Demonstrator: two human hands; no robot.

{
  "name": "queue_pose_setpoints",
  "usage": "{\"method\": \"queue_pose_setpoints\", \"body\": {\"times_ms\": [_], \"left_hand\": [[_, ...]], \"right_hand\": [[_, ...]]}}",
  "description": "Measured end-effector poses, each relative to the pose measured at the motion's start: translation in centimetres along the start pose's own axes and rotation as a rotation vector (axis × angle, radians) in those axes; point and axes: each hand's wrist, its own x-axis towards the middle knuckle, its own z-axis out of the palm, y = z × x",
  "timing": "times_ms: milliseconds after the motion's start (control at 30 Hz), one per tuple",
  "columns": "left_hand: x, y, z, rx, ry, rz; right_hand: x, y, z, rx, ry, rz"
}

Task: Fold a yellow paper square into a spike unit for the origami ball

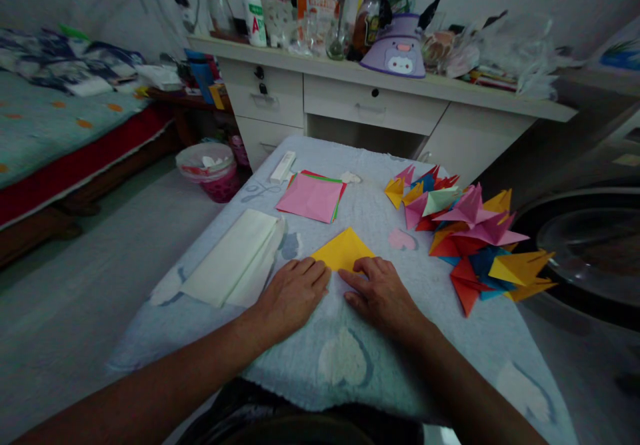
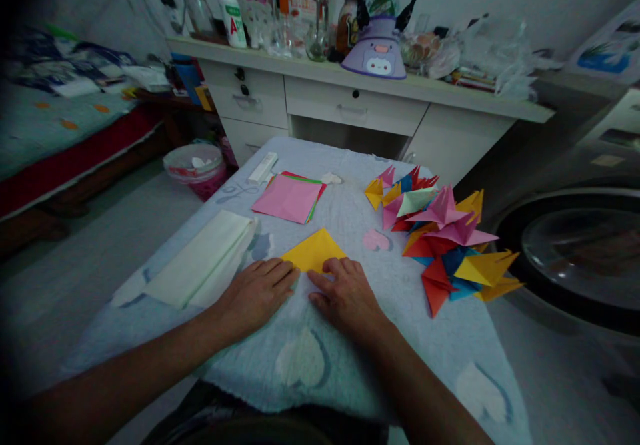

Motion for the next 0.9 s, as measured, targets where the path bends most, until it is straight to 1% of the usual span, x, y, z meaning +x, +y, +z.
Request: {"method": "queue_pose_setpoints", "body": {"times_ms": [100,267,433,600,733,900], "left_hand": [[-0.4,-0.2,0.0,0.025,-0.001,-0.044],[-1.1,-0.4,-0.1,0.054,-0.015,-0.106],[-1.6,-0.5,-0.5,0.083,-0.016,-0.172],[-1.9,-0.5,-0.5,0.105,-0.004,-0.234],[-1.9,-0.3,-0.5,0.116,-0.024,-0.254],[-1.8,-0.1,-1.0,0.124,-0.063,-0.283]], "right_hand": [[-0.3,0.6,-0.6,0.026,-0.005,0.010],[-1.4,2.5,-1.9,0.062,-0.015,0.007],[-2.2,4.0,-2.9,0.090,-0.058,0.018],[-2.7,4.8,-3.5,0.098,-0.087,0.038],[-3.1,5.3,-3.9,0.094,-0.108,0.066],[-3.6,5.9,-4.2,0.086,-0.158,0.093]]}}
